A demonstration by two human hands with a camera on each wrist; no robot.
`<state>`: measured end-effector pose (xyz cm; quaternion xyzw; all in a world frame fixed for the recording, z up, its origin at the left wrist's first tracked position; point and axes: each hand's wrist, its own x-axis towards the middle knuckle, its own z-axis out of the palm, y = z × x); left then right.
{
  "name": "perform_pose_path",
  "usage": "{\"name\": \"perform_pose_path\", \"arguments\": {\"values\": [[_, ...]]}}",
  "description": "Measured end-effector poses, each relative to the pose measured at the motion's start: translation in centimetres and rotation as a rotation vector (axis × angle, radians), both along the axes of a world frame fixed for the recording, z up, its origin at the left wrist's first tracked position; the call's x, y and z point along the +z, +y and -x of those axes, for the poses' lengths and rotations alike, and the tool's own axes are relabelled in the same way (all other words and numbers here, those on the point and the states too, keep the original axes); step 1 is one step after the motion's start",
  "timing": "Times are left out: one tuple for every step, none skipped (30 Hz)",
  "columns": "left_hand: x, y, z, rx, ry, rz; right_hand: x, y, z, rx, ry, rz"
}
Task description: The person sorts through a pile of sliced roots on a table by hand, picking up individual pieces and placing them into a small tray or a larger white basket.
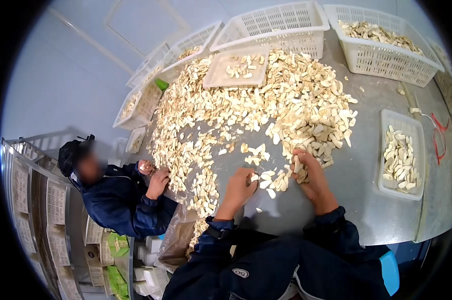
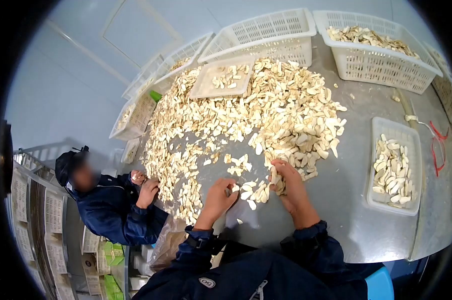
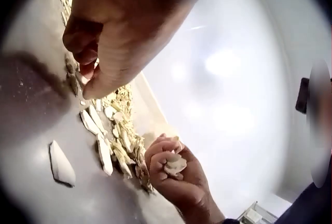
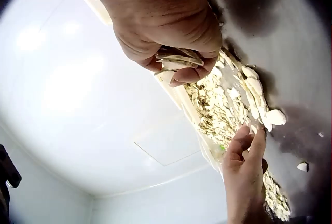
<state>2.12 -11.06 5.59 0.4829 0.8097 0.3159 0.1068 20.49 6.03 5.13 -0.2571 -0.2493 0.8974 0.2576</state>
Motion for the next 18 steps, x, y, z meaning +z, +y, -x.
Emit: {"name": "perform_pose_path", "arguments": {"values": [[-0.8, -0.5, 0.7, 0.017, -0.102, -0.020, -0.1, 0.0, 0.0, 0.002, 0.003, 0.005], [-1.5, -1.0, 1.4, 0.035, -0.205, -0.040, 0.0, -0.1, 0.0, -0.005, 0.006, 0.008], [-1.2, -1.5, 2.1, 0.063, -0.610, -0.148, 0.3, -0.1, -0.1, -0.011, 0.008, 0.011], [-0.7, -2.1, 3.0, 0.091, -1.013, -0.258, 0.4, -0.2, 0.0, -0.015, 0.011, 0.014], [-0.4, -2.4, 3.6, 0.118, -1.416, -0.369, 0.3, -0.2, 0.1, -0.014, 0.023, 0.009], [0.3, -2.2, 3.2, 0.171, -1.421, -0.416, 0.2, -0.2, 0.1, -0.013, 0.036, 0.005], [1.5, -1.9, 2.2, 0.226, -1.426, -0.464, 0.0, -0.3, 0.1, -0.013, 0.049, 0.001], [2.1, -1.8, 1.7, 0.280, -1.430, -0.513, 0.0, -0.3, 0.1, -0.011, 0.058, 0.002], [1.6, -1.7, 2.3, 0.307, -1.371, -0.424, -0.1, -0.3, 0.2, -0.008, 0.067, 0.003], [1.1, -1.8, 2.7, 0.300, -1.368, -0.399, -0.1, -0.4, 0.2, -0.005, 0.074, 0.003], [0.7, -1.8, 2.9, 0.294, -1.365, -0.375, -0.1, -0.4, 0.2, -0.006, 0.067, 0.005], [0.5, -1.7, 2.9, 0.286, -1.363, -0.350, -0.1, -0.4, 0.1, -0.008, 0.061, 0.006], [0.5, -1.6, 2.8, 0.303, -1.325, -0.326, -0.1, -0.3, 0.2, -0.013, 0.054, 0.008], [0.5, -1.5, 2.7, 0.296, -1.318, -0.325, 0.1, -0.3, 0.2, -0.017, 0.035, 0.014], [0.7, -1.5, 2.4, 0.290, -1.310, -0.325, 0.4, -0.4, 0.2, -0.020, 0.014, 0.020], [0.9, -1.5, 2.2, 0.285, -1.303, -0.325, 0.5, -0.5, 0.2, -0.021, -0.007, 0.026], [1.2, -1.4, 1.9, 0.294, -1.272, -0.316, 0.4, -0.5, 0.3, -0.010, 0.016, 0.018], [1.5, -1.3, 1.6, 0.304, -1.240, -0.306, 0.1, -0.4, 0.4, 0.001, 0.040, 0.011]]}}
